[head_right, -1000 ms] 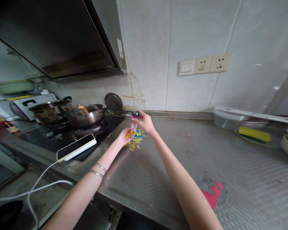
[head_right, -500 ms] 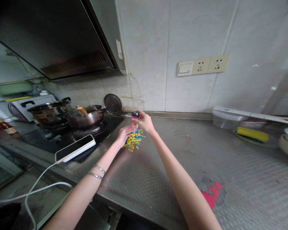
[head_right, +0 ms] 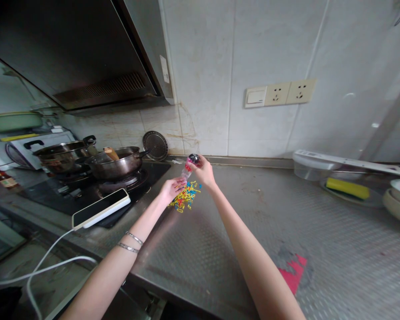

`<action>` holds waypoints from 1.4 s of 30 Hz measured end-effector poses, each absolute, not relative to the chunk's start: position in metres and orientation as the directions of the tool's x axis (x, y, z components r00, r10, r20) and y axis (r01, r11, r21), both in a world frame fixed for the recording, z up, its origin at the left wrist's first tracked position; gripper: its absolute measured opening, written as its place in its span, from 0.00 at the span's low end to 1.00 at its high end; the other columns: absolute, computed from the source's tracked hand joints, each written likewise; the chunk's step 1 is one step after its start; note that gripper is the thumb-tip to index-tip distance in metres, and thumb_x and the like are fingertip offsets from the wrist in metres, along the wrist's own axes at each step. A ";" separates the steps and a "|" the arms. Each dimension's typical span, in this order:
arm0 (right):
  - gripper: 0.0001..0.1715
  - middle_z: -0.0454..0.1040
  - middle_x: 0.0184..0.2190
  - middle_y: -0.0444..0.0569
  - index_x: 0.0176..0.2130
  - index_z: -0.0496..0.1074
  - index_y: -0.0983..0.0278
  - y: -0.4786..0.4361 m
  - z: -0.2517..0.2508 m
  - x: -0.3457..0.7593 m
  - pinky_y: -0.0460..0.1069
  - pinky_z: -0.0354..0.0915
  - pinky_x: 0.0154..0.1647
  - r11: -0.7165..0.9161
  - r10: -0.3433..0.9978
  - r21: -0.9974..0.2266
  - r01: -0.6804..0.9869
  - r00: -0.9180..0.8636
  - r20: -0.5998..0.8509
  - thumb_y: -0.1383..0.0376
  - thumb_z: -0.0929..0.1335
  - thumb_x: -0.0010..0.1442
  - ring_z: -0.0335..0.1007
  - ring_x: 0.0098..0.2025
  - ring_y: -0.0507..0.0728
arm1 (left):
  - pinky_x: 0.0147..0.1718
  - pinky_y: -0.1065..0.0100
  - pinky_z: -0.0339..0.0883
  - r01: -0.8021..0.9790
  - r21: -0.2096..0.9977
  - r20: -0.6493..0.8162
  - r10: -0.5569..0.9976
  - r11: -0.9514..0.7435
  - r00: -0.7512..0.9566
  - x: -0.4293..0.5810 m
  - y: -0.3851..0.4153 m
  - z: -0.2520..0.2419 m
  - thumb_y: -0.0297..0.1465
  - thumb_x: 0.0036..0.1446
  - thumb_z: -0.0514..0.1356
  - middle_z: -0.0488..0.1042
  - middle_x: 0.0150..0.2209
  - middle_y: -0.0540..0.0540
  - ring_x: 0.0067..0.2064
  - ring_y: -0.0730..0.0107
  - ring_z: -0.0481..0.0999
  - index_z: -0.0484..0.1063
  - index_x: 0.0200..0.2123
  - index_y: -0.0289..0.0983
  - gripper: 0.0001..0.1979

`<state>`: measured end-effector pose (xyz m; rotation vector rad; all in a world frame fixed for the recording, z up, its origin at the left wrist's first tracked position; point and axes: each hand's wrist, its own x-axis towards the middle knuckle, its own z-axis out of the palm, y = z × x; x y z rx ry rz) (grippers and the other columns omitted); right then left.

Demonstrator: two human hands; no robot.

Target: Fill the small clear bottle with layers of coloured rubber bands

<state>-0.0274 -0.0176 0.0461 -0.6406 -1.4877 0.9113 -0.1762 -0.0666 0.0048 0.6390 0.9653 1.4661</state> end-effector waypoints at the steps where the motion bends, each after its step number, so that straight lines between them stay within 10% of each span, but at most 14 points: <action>1: 0.27 0.74 0.38 0.50 0.46 0.67 0.64 -0.018 0.047 -0.028 0.52 0.66 0.42 0.543 0.819 -0.830 -0.129 -0.136 0.557 0.57 0.69 0.46 0.70 0.39 0.55 | 0.33 0.68 0.66 -0.565 0.822 -0.159 0.982 0.072 -0.106 -0.177 -0.067 0.005 0.18 0.38 0.52 0.74 0.30 0.41 0.34 0.66 0.74 0.69 0.30 0.31 0.13; 8: 0.25 0.74 0.37 0.51 0.44 0.67 0.65 -0.026 0.049 -0.031 0.50 0.67 0.38 0.502 0.819 -0.832 -0.237 -0.179 0.545 0.57 0.69 0.47 0.69 0.37 0.55 | 0.40 0.58 0.65 -0.763 0.632 0.018 0.981 0.138 0.192 -0.167 -0.078 0.009 0.21 0.40 0.50 0.71 0.44 0.36 0.46 0.54 0.71 0.68 0.42 0.32 0.22; 21: 0.24 0.74 0.36 0.47 0.45 0.67 0.62 -0.037 0.058 -0.028 0.50 0.67 0.37 0.416 0.820 -0.859 -0.298 -0.286 0.497 0.57 0.68 0.47 0.70 0.36 0.53 | 0.40 0.59 0.64 -0.691 0.700 0.150 0.909 0.181 0.390 -0.159 -0.088 0.012 0.15 0.34 0.47 0.68 0.49 0.42 0.49 0.56 0.69 0.60 0.53 0.43 0.38; 42: 0.25 0.74 0.39 0.49 0.44 0.68 0.64 -0.024 0.056 -0.023 0.50 0.67 0.40 0.513 0.819 -0.832 -0.212 -0.167 0.548 0.58 0.68 0.46 0.70 0.38 0.54 | 0.31 0.68 0.67 -0.761 0.636 -0.072 0.991 0.130 0.109 -0.168 -0.073 0.002 0.17 0.38 0.51 0.73 0.37 0.40 0.36 0.65 0.74 0.68 0.37 0.32 0.19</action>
